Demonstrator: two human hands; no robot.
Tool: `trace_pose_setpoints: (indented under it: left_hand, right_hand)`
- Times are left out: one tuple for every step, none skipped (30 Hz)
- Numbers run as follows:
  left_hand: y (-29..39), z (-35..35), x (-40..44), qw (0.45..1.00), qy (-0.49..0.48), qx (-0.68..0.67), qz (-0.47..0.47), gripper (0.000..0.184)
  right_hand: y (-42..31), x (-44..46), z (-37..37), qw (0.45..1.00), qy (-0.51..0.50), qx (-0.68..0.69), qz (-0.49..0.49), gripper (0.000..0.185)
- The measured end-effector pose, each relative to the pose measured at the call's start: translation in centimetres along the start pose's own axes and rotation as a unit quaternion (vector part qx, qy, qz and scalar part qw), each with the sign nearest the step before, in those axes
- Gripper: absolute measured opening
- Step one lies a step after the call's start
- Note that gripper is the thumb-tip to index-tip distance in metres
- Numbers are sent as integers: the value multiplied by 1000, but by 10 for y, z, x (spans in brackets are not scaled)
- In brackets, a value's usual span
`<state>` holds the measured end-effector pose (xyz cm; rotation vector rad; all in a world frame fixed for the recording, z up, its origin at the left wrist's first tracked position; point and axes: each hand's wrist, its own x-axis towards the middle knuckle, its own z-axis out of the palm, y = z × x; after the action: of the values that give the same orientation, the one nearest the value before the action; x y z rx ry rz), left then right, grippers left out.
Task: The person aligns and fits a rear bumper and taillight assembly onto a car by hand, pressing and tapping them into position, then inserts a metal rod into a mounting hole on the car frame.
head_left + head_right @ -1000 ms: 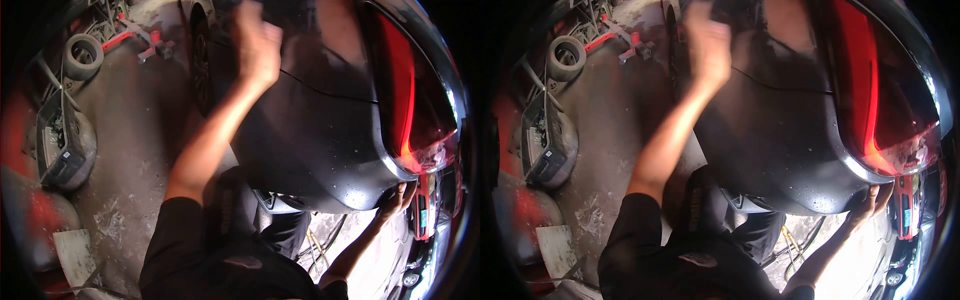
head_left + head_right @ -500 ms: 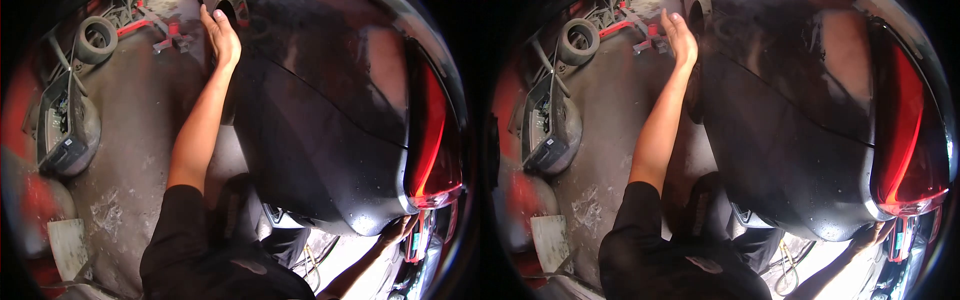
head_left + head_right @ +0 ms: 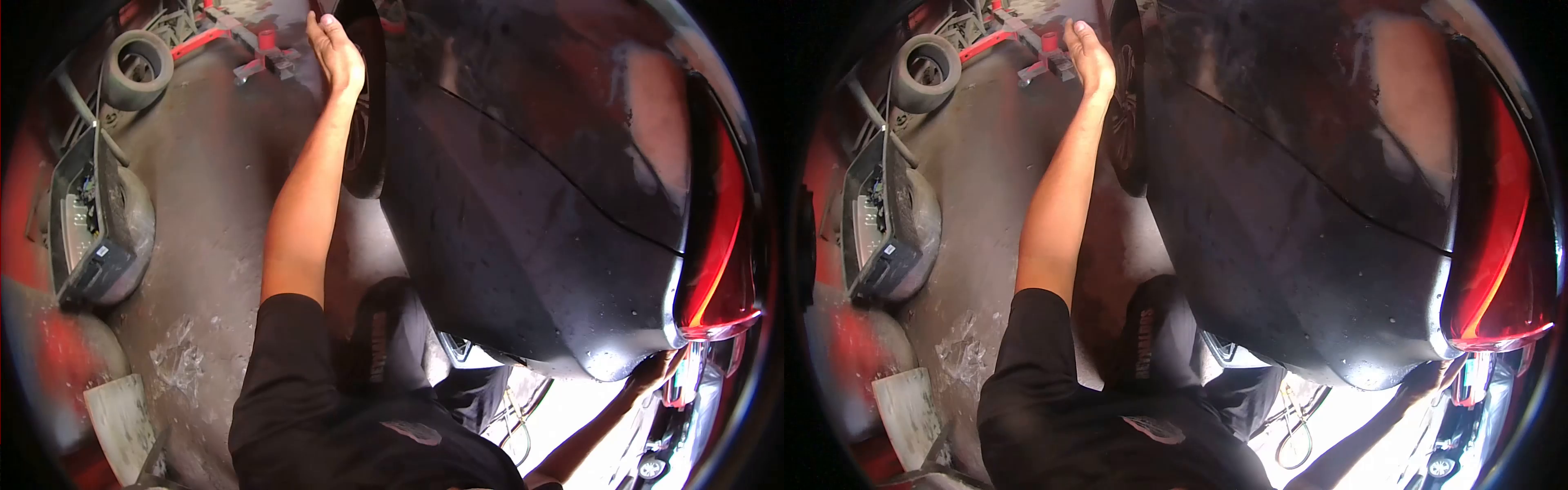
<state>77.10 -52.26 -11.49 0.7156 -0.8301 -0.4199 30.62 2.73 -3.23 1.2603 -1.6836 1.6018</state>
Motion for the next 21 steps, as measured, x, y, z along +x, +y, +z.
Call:
trace_pose_setpoints:
  left_hand:
    - [0, 10, -8, 1000, -12, 13, 15, 69]
    - [1, 23, -17, 999, -24, 26, 29, 69]
    - [-16, 49, -37, 991, -99, 52, 76, 67]
    - [-4, 48, -38, 993, -98, 72, 0, 66]
    - [10, 44, -38, 988, -101, 94, -73, 66]
    - [8, 42, -38, 986, -108, 105, -67, 66]
    - [7, 39, -38, 985, -113, 117, -62, 67]
    - [7, 39, -38, 983, -119, 127, -56, 67]
    - [8, 42, -35, 982, -126, 131, -46, 68]
    - [-11, 45, -34, 991, -123, 46, -1, 65]
    - [-12, 40, -40, 991, -111, 53, 52, 63]
    - [-4, 31, -41, 988, -119, 68, 76, 61]
    - [4, 26, -46, 989, -129, 52, 51, 61]
    - [-1, 28, -50, 992, -97, 69, 38, 61]
    - [-10, 26, -50, 993, -115, 16, 21, 62]
    - [11, 27, -61, 992, -125, 12, 19, 63]
    - [34, 18, -64, 991, -132, 16, 15, 64]
    - [59, 16, -74, 987, -153, 17, 42, 64]
    - [86, 18, -85, 983, -169, 19, 69, 65]
    - [106, 22, -94, 976, -187, 1, 111, 63]
    - [135, 24, -105, 969, -201, -29, 140, 61]
  right_hand:
    - [1, -2, 0, 1000, 12, -2, 3, 74]
    - [5, -4, -3, 1000, 24, -5, 5, 72]
    - [11, -3, -8, 999, 34, -10, 5, 71]
    - [18, 0, -15, 999, 47, -14, 3, 69]
    - [28, 0, -22, 998, 56, -16, 2, 69]
    - [32, -1, -26, 998, 65, -18, 1, 68]
    - [36, 0, -29, 999, 50, -2, 1, 68]
    - [40, 0, -33, 999, 36, 14, 2, 68]
    - [43, 1, -37, 999, 35, 16, 11, 67]
    - [47, 1, -33, 999, 28, 28, 30, 67]
    - [49, -2, -34, 998, 26, 36, 51, 66]
    - [49, -7, -34, 996, 29, 48, 75, 66]
    - [47, -13, -34, 992, 32, 62, 101, 66]
    - [46, -19, -33, 988, 32, 79, 128, 67]
    - [43, -23, -32, 984, 29, 95, 147, 67]
    - [37, -27, -29, 982, 21, 105, 156, 68]
    - [37, -27, -29, 981, 9, 120, 154, 71]
    - [36, -27, -29, 979, -4, 135, 152, 74]
    - [22, -26, -19, 981, -13, 138, 136, 76]
    - [3, -24, -5, 984, -20, 139, 106, 79]
    - [-12, -22, 4, 987, -25, 134, 89, 82]
